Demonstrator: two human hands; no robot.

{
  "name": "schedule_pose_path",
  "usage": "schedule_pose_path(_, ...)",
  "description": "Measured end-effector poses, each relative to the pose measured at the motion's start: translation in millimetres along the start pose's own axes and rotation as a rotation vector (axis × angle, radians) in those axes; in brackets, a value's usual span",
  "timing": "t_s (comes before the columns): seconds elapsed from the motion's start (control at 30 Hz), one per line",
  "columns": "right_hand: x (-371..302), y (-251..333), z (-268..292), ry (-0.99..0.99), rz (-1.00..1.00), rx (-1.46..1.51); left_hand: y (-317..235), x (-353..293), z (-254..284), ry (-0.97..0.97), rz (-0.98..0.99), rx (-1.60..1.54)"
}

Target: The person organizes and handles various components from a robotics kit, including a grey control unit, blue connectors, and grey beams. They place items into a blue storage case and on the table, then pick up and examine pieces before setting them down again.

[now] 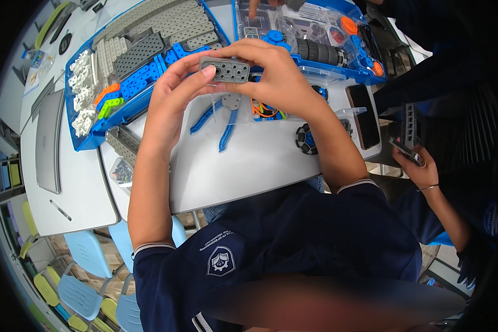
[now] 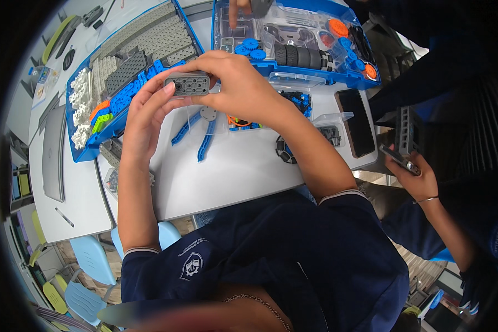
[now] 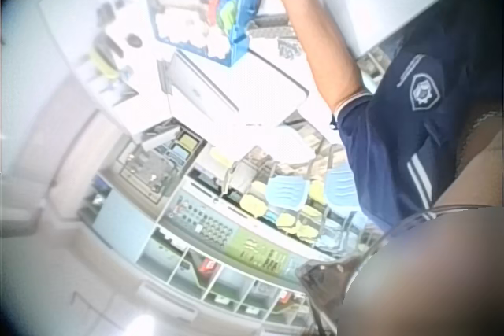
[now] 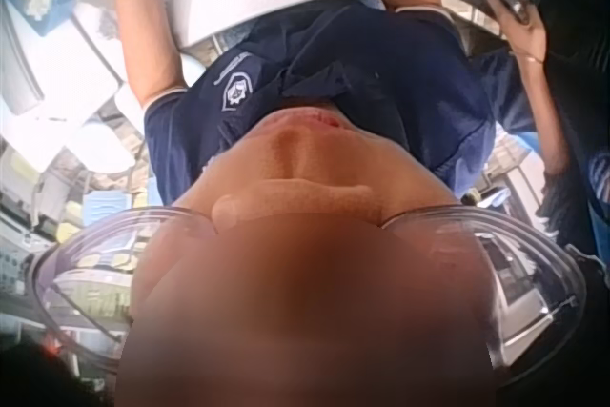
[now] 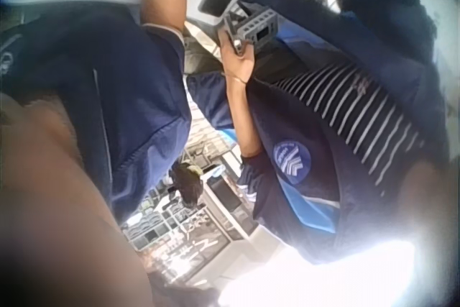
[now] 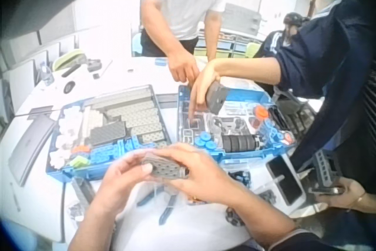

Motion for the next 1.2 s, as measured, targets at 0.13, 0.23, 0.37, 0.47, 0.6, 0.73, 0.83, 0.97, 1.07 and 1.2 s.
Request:
schedule_pose_path(0.13, -0.4, -0.6, -0.4, 0.010, -0.003, 0.001, -0.2, 1.0, 0.7, -0.003, 0.003, 0.013)
schedule_pose_path(0.23, -0.9, -2.6, -1.3, 0.013, -0.028, 0.001, -2.0, -0.3, -1.3, 0.029, 0.000, 0.010)
schedule_pose_path(0.37, -0.8, -4.5, -2.1, 0.016, -0.042, -0.001, -2.5, -0.4, -1.6, 0.018, 0.012, 0.012)
schedule_pose_path(0.47, -1.0, -5.0, -1.7, 0.010, -0.049, -0.005, -2.8, 0.0, -1.9, 0.018, 0.011, 0.010)
schedule_pose_path(0.6, -0.9, -3.5, -1.3, 0.005, -0.042, -0.012, -2.6, -0.3, -1.8, 0.016, 0.008, 0.011)
schedule_pose_path(0.73, -0.3, -3.7, -2.2, 0.009, -0.059, 0.001, -2.6, -0.5, -1.6, 0.011, -0.002, 0.013)
schedule_pose_path(0.83, 0.1, -3.6, -2.4, 0.013, -0.062, 0.005, -2.8, -0.1, -1.6, 0.010, 0.001, 0.001)
schedule_pose_path(0.97, -0.8, -3.9, -2.1, 0.012, -0.065, 0.013, -3.7, -1.2, -2.6, 0.013, -0.010, -0.006)
schedule_pose_path(1.07, -2.0, -0.6, 0.3, -0.022, 0.009, 0.006, -3.2, -1.6, -2.8, 0.030, -0.031, 0.001)
schedule_pose_path(1.2, -1.4, 2.0, 4.6, -0.071, 0.086, -0.045, -3.9, 0.1, -1.1, 0.064, -0.065, 0.042)
Point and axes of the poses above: each hand's wrist, its own x-axis towards the middle knuckle, its own z-axis out of the back of the hand, y = z × x, the point moved 6 cm from there along x, towards the middle knuckle, and after that the axes turned 4 degrees about z, right-handed, at the moved point
